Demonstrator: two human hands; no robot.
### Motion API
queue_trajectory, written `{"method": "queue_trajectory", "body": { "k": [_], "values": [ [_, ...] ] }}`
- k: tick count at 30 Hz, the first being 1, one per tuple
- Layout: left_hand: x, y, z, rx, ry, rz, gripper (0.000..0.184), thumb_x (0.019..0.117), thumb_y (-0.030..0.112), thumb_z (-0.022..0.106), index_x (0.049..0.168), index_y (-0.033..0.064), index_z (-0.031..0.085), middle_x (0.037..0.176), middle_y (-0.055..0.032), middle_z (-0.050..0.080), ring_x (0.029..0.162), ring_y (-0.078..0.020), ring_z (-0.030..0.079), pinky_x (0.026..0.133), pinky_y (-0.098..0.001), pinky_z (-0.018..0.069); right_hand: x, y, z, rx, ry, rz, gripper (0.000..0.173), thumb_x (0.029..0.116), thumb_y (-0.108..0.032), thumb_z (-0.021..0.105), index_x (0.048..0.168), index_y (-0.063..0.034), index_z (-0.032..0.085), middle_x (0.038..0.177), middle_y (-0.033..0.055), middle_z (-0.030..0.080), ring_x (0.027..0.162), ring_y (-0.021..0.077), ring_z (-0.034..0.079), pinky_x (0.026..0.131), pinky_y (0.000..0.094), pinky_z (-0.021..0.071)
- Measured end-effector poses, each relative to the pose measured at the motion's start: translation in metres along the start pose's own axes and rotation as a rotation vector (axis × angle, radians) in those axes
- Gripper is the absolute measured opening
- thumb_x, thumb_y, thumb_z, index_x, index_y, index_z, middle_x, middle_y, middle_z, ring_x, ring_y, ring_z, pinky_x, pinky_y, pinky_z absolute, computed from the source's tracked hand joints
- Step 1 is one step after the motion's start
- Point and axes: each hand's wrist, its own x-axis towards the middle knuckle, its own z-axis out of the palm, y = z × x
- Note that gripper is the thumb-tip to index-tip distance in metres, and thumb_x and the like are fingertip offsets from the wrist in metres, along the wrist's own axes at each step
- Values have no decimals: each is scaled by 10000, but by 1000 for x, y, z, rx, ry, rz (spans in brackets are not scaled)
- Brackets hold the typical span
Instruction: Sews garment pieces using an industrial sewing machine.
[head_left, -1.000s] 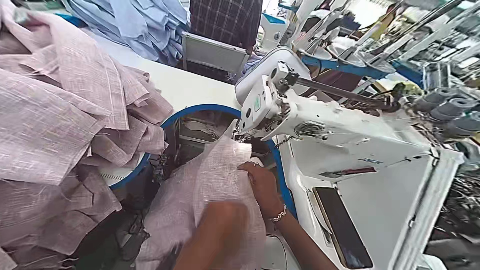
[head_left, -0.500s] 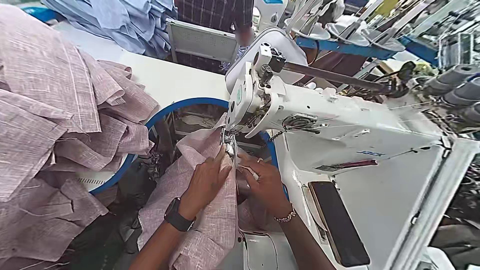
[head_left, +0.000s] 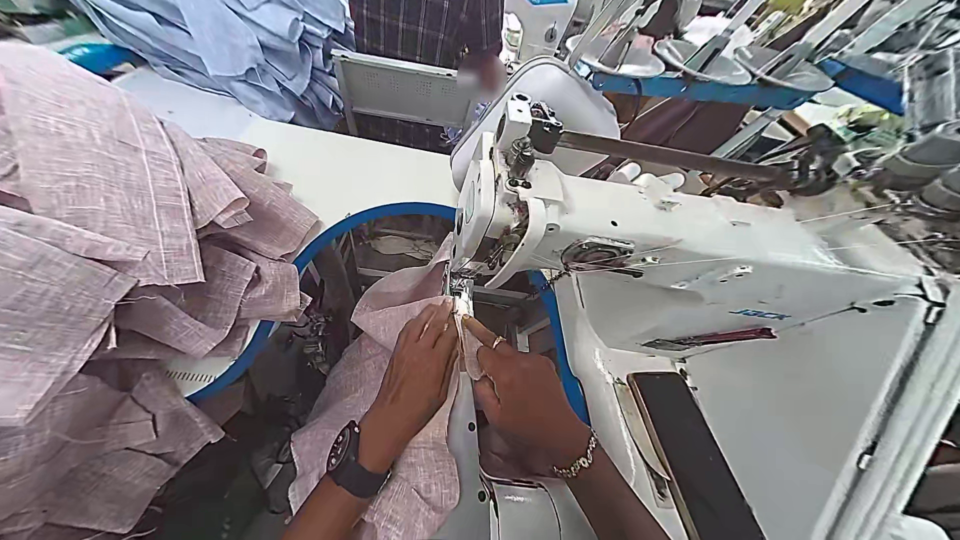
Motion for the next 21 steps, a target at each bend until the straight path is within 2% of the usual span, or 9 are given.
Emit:
{"method": "queue_trajectory", "body": {
  "k": [2,4,5,7,9,11,14,19,21],
  "values": [
    [-5,1,0,-75,2,-10,382,1027,137,466,1298,-56,654,1422,-224,599,1327,-372,581,1110,-448,467,4,-4,2,24,-3,48,156,796,-140,603,790,8,653,1265,164,717,546,251,681,414,409,470],
    [-9,-1,0,-205,17,-37,444,1010,154,478,1365,-101,557,1419,-243,589,1334,-331,581,1116,-390,466,12,-6,9,144,5,128,299,881,-137,546,1037,70,696,1037,187,733,586,269,671,478,420,508],
    [-9,-2,1,-258,30,-41,472,1015,170,489,1387,-119,515,1412,-256,585,1327,-321,585,1111,-380,470,16,-6,13,216,12,158,331,918,-135,508,1107,76,681,1032,193,726,647,259,683,537,407,531],
    [-8,-3,2,-299,58,-32,440,1019,165,488,1361,-106,539,1399,-262,592,1329,-341,581,1109,-395,472,23,-6,23,314,24,191,295,958,-139,477,1089,64,646,1266,227,689,792,244,729,647,380,563],
    [-4,-3,3,-297,68,-35,361,1017,131,472,1283,-59,626,1384,-249,610,1338,-362,571,1123,-405,460,25,-8,32,312,77,193,406,952,-129,492,1251,113,621,1319,231,667,809,254,735,651,392,571],
    [0,-2,5,-291,87,-44,326,998,104,486,1231,-31,671,1372,-238,625,1329,-362,581,1110,-402,476,22,-13,38,241,215,193,287,945,-138,536,1081,60,691,1259,210,705,757,207,735,595,337,566],
    [2,0,8,-278,135,-62,250,991,73,513,1148,-15,686,1348,-244,637,1292,-368,611,1069,-405,511,18,-19,35,428,304,341,129,851,-119,639,798,-10,683,1233,141,735,904,27,723,739,162,548],
    [7,2,12,-246,155,-79,249,973,67,510,1121,-24,687,1326,-245,650,1277,-380,618,1058,-417,515,22,-4,32,731,266,380,95,811,-88,679,757,-22,638,1244,150,727,1153,40,680,916,170,545],
    [8,3,12,-247,161,-86,240,964,55,517,1114,-25,687,1334,-247,644,1278,-366,621,1063,-401,511,18,-8,31,562,261,343,125,831,-132,672,766,-26,657,1239,143,731,1056,61,714,840,183,556]
  ]
}}
